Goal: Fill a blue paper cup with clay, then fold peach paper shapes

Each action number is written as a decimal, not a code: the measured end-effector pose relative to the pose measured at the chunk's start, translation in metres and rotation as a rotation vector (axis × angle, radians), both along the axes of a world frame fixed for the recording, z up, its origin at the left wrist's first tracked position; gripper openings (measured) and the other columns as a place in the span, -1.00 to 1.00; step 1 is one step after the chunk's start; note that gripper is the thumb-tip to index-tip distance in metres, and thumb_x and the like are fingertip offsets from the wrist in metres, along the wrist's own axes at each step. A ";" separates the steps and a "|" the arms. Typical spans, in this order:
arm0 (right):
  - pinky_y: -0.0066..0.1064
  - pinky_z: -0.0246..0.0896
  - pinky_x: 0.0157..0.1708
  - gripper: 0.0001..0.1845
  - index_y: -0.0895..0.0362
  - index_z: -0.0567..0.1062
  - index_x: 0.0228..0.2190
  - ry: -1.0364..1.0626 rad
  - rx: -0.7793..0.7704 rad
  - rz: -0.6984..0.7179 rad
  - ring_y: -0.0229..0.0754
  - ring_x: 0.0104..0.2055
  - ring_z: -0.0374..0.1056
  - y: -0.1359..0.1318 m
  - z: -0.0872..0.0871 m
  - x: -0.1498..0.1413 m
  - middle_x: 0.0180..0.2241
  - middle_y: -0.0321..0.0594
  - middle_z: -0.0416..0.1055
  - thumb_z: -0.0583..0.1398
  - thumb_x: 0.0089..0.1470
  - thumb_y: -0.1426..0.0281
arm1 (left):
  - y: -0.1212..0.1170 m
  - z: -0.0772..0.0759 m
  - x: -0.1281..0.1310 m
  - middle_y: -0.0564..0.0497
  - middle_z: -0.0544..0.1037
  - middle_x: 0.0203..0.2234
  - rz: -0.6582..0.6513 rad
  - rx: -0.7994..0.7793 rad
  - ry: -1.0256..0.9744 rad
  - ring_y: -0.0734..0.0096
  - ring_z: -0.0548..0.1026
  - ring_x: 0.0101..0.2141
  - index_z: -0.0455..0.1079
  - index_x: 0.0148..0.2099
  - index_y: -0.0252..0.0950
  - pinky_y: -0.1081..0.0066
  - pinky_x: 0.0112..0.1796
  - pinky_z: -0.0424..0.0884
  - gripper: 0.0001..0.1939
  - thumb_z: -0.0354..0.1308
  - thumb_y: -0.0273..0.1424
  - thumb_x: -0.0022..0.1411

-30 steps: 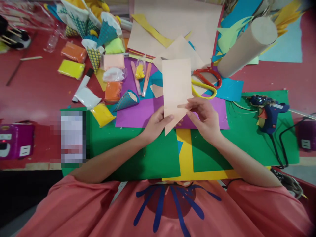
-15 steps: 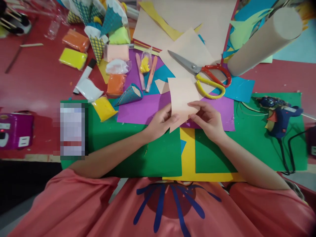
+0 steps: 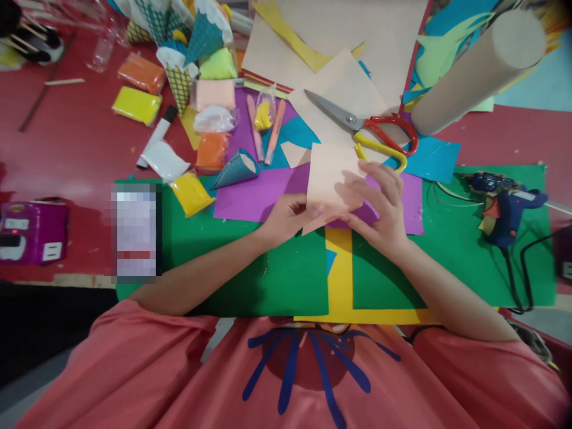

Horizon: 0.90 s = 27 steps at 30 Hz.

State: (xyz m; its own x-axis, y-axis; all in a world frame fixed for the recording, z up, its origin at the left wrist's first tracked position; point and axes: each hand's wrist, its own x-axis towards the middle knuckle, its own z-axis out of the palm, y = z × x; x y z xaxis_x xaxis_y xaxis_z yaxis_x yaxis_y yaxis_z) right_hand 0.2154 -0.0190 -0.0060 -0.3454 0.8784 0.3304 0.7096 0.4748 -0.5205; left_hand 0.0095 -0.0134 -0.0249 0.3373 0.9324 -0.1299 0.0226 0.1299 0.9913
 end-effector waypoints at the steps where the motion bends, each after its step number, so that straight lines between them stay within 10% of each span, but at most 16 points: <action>1: 0.24 0.10 0.15 -0.54 -0.03 0.43 0.04 -0.002 0.005 0.045 0.20 0.25 0.16 0.000 0.001 0.000 0.10 -0.07 0.36 0.13 0.16 0.07 | 0.000 0.001 -0.001 -0.04 0.66 -0.36 -0.010 0.001 0.011 0.34 0.57 -0.36 0.59 -0.27 -0.31 0.41 -0.35 0.48 -0.47 0.21 0.08 0.08; 21: -0.15 0.44 -0.09 -0.74 0.08 0.54 -0.12 0.322 0.026 0.135 -0.07 -0.14 0.52 -0.004 -0.006 -0.001 -0.22 -0.14 0.60 0.20 0.16 0.30 | 0.002 0.004 0.003 0.07 0.48 -0.53 -0.041 0.107 -0.056 0.50 0.38 -0.49 0.49 -0.35 -0.31 0.48 -0.45 0.31 -0.51 0.16 0.07 0.13; 27: -0.28 0.47 -0.22 -0.78 0.07 0.56 -0.18 0.363 -0.048 0.054 -0.11 -0.21 0.54 -0.005 -0.005 0.000 -0.27 -0.17 0.61 0.22 0.15 0.27 | 0.007 -0.006 0.001 0.13 0.30 -0.54 0.183 0.363 -0.051 0.57 0.27 -0.49 0.26 -0.40 -0.25 0.51 -0.45 0.24 -0.64 0.23 -0.08 0.16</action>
State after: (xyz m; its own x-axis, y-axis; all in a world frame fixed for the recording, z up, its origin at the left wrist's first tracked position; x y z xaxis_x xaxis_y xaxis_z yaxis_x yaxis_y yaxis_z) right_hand 0.2150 -0.0242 -0.0105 -0.2591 0.8796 0.3990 0.4491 0.4755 -0.7565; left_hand 0.0102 -0.0066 -0.0312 0.1588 0.9599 0.2312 -0.0189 -0.2312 0.9727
